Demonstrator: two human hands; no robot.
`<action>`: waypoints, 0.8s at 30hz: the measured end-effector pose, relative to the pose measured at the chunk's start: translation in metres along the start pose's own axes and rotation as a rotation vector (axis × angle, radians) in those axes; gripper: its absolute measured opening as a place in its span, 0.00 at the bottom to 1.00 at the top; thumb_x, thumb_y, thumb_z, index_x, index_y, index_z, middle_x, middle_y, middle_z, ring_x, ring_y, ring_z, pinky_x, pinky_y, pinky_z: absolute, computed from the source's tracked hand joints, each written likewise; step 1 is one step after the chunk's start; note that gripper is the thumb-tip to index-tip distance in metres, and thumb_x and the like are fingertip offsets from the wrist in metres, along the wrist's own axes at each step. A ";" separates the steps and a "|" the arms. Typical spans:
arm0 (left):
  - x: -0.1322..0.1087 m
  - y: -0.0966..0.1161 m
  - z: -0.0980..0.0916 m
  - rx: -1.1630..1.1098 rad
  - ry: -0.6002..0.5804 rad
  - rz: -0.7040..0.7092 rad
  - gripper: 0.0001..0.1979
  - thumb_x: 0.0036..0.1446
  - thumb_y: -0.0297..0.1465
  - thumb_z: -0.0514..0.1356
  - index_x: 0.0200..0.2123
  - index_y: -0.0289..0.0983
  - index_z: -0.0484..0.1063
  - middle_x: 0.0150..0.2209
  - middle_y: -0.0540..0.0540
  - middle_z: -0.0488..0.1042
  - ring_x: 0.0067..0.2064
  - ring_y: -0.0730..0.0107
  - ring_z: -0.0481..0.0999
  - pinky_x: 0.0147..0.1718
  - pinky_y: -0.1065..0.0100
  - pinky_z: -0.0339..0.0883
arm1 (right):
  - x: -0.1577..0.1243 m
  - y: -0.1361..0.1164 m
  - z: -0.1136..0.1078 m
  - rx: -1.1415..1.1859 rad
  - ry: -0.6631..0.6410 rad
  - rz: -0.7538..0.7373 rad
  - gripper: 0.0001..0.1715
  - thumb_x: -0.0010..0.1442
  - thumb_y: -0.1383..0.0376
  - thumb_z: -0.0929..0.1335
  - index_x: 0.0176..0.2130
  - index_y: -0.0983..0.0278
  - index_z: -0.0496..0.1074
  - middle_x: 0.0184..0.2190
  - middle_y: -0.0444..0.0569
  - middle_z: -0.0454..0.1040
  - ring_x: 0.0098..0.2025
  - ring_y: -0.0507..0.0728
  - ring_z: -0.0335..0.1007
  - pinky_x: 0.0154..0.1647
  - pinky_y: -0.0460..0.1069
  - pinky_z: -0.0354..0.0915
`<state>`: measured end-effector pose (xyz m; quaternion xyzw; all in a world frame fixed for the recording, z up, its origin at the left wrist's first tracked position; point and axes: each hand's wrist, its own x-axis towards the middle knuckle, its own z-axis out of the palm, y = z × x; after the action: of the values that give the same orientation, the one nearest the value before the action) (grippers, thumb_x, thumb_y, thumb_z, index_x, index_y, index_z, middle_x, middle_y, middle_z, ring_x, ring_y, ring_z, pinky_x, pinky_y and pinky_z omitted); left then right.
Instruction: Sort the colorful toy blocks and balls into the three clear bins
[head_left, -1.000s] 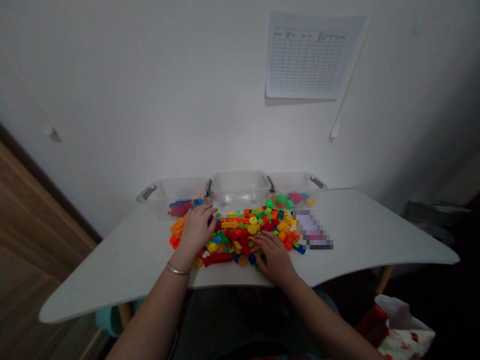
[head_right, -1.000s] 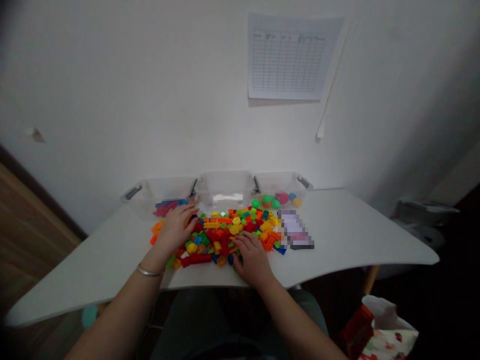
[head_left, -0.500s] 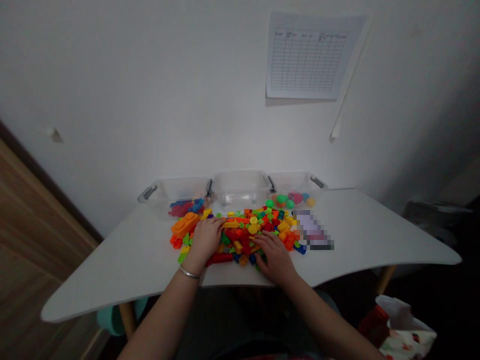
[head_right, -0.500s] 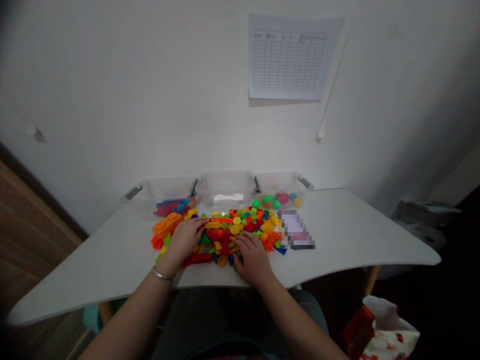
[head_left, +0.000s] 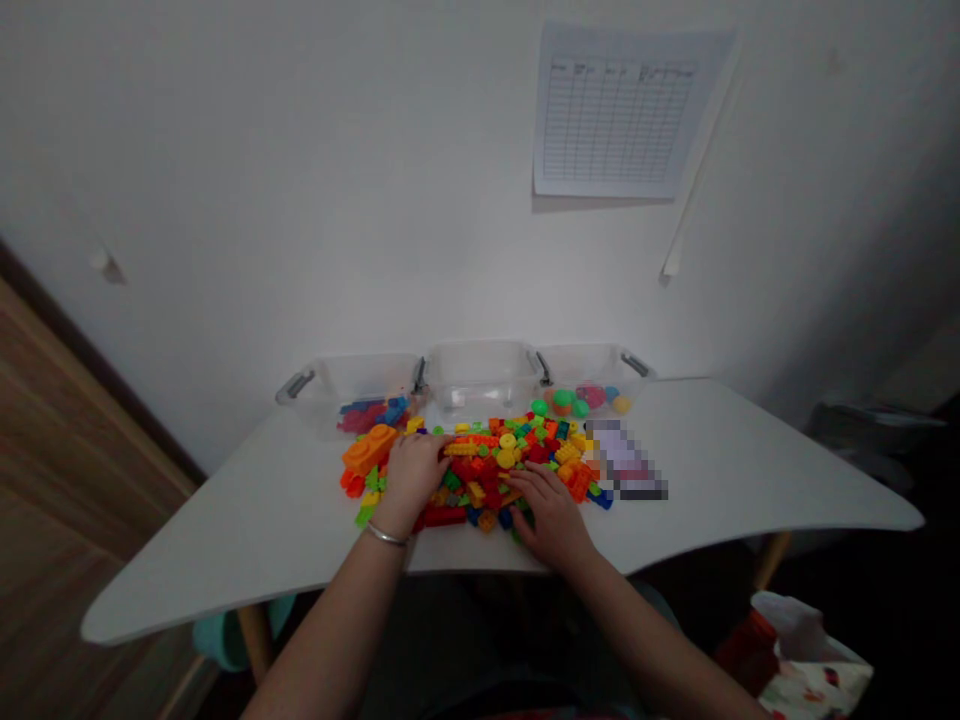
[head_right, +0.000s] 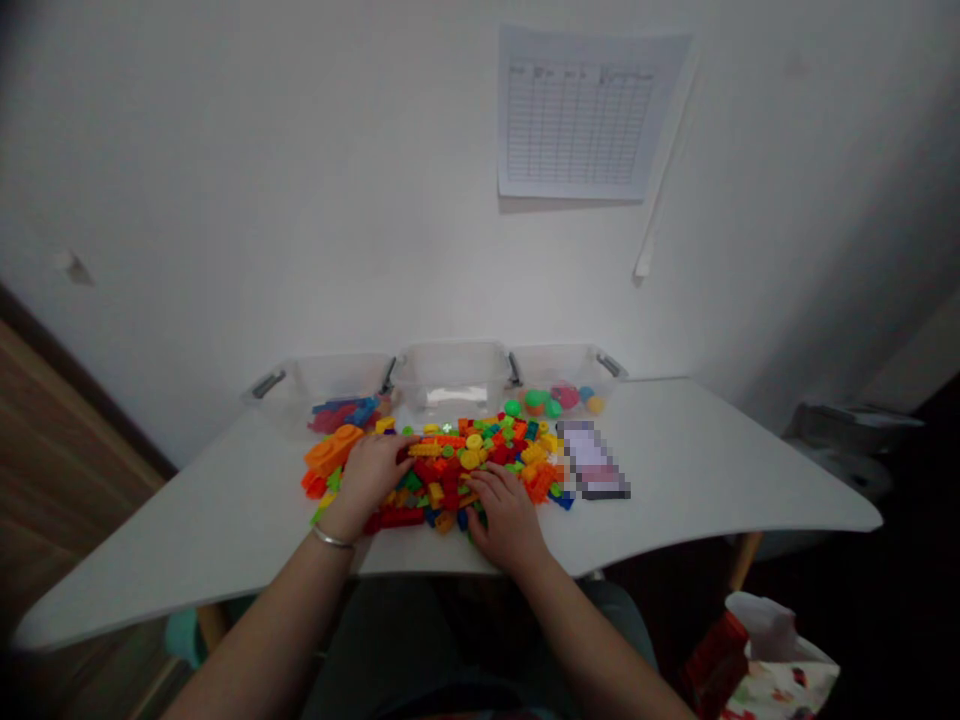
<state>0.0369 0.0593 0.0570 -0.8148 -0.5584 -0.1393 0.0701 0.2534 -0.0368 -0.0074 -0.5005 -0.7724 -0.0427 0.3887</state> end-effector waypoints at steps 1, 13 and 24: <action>-0.001 0.002 0.000 0.006 0.007 -0.005 0.17 0.56 0.33 0.61 0.50 0.43 0.76 0.45 0.41 0.79 0.49 0.52 0.75 0.52 0.54 0.63 | 0.000 0.000 0.000 0.000 0.003 -0.001 0.21 0.58 0.69 0.65 0.51 0.64 0.72 0.51 0.53 0.75 0.60 0.63 0.62 0.61 0.62 0.62; 0.003 0.003 0.001 -0.009 0.016 -0.034 0.13 0.57 0.32 0.58 0.45 0.42 0.77 0.43 0.42 0.79 0.48 0.52 0.76 0.51 0.54 0.63 | 0.000 0.000 0.000 0.000 0.013 -0.003 0.21 0.58 0.69 0.65 0.51 0.63 0.72 0.51 0.53 0.75 0.59 0.63 0.62 0.61 0.63 0.63; 0.007 0.003 0.005 -0.112 0.063 0.020 0.13 0.57 0.29 0.58 0.45 0.40 0.77 0.47 0.42 0.77 0.50 0.56 0.74 0.53 0.55 0.62 | 0.000 0.000 -0.001 0.002 0.011 -0.004 0.21 0.58 0.69 0.65 0.51 0.64 0.72 0.51 0.52 0.75 0.59 0.63 0.62 0.61 0.62 0.62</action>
<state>0.0429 0.0660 0.0543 -0.8182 -0.5390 -0.1954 0.0431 0.2541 -0.0371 -0.0073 -0.4982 -0.7715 -0.0454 0.3932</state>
